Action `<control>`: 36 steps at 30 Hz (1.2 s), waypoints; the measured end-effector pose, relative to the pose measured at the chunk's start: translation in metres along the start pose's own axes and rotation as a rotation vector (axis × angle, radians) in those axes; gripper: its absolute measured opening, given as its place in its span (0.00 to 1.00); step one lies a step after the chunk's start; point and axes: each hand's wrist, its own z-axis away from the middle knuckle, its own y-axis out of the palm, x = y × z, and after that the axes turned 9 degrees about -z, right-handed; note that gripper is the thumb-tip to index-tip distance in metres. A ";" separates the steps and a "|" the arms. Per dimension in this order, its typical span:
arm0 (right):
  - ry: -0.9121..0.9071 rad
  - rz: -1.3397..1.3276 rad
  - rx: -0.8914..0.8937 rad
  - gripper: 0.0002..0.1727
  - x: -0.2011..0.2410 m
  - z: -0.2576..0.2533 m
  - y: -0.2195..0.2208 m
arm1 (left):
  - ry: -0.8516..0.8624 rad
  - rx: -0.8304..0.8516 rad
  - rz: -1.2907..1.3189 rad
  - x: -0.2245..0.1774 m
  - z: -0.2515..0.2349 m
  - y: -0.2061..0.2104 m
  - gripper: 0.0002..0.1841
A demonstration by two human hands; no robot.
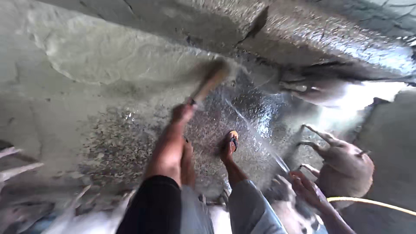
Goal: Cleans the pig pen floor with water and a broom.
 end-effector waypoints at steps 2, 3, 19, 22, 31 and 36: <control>-0.008 -0.030 0.008 0.20 0.008 -0.005 0.000 | -0.236 -0.198 -0.012 0.123 -0.002 -0.037 0.34; -0.021 -0.042 0.011 0.20 0.011 -0.007 0.001 | -0.363 -0.266 0.008 0.176 0.009 -0.059 0.36; 0.038 0.202 0.020 0.18 0.076 0.010 0.049 | 0.299 0.167 -0.206 0.063 0.074 0.083 0.34; -0.028 0.170 0.052 0.19 0.081 0.009 0.043 | 0.019 0.060 -0.041 0.161 0.043 0.035 0.31; -0.093 0.014 0.099 0.18 0.060 0.007 0.069 | -0.559 -0.294 0.116 0.282 0.137 -0.055 0.39; -0.014 0.093 0.141 0.18 0.061 0.021 0.077 | 0.077 0.052 -0.004 0.081 0.103 0.006 0.36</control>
